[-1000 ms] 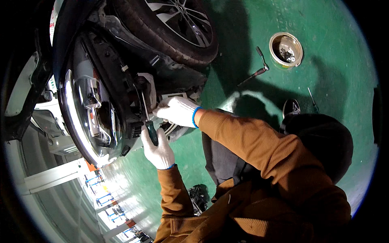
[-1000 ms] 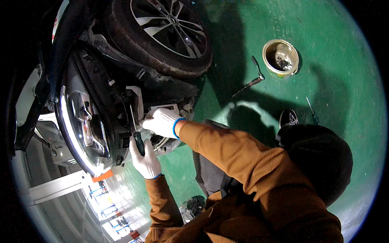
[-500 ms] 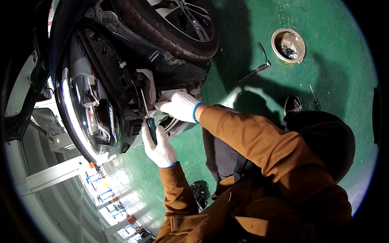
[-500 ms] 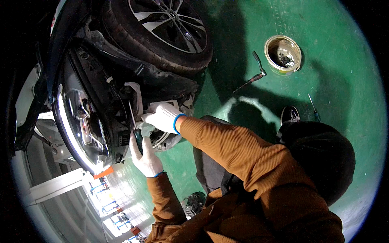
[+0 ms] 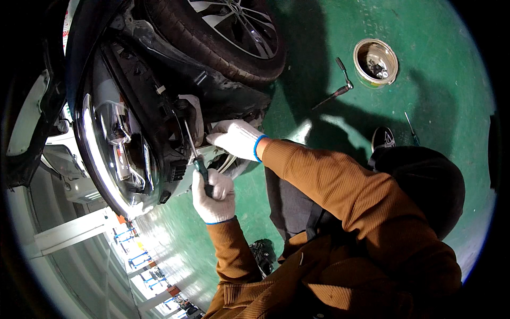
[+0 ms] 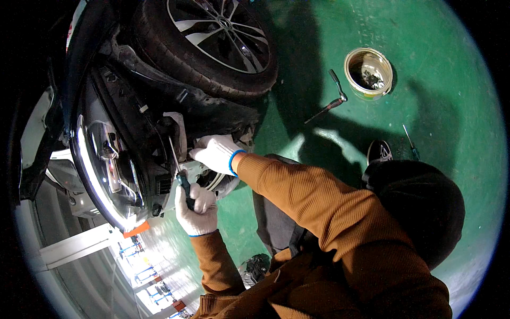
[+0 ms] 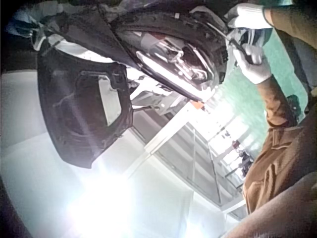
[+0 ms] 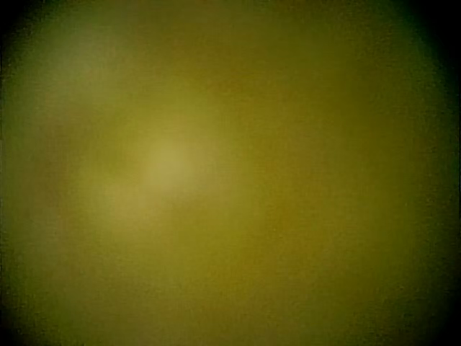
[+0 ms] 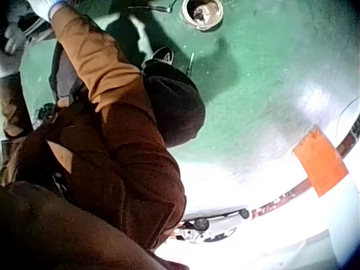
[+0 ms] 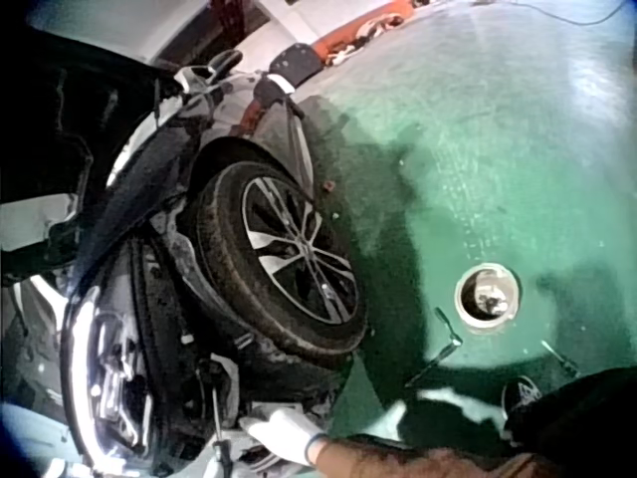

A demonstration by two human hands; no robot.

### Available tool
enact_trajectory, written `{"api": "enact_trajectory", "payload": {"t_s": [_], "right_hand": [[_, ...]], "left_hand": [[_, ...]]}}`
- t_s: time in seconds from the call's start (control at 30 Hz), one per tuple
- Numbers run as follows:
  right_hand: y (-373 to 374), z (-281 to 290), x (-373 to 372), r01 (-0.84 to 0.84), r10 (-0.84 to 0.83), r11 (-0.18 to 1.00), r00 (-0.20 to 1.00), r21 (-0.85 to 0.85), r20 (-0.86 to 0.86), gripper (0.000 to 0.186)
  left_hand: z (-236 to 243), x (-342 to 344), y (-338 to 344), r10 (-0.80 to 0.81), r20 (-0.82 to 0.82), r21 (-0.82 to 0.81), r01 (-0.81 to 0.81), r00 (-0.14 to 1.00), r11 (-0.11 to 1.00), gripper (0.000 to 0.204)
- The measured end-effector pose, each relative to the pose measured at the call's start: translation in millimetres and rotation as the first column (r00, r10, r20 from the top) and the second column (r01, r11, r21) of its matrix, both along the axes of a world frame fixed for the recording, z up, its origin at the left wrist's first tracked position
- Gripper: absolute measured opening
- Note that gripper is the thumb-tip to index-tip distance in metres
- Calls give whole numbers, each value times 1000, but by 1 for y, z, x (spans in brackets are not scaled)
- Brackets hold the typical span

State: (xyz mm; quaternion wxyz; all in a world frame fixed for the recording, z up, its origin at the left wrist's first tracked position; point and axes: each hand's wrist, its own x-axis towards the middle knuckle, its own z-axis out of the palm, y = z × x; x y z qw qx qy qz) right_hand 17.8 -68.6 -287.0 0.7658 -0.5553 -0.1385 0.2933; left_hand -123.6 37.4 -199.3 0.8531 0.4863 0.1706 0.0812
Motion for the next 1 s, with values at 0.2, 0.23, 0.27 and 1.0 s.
{"api": "enact_trajectory", "payload": {"t_s": [0.2,0.23,0.27,1.0], "right_hand": [[-4,-3,4,25,-27,998,999,-54,-30,44],[-3,-3,5,25,-27,998,999,-52,-25,46],[-2,-4,5,26,-27,998,999,-51,-20,48],[-5,-11,3,64,-64,998,996,-2,-68,45]], "left_hand": [[-15,5,-6,311,128,992,-127,942,-22,52],[-17,5,-5,290,163,984,-134,943,-117,52],[-15,5,-4,284,106,929,-197,953,315,51],[11,6,-9,86,-76,-474,-112,993,873,54]]}}
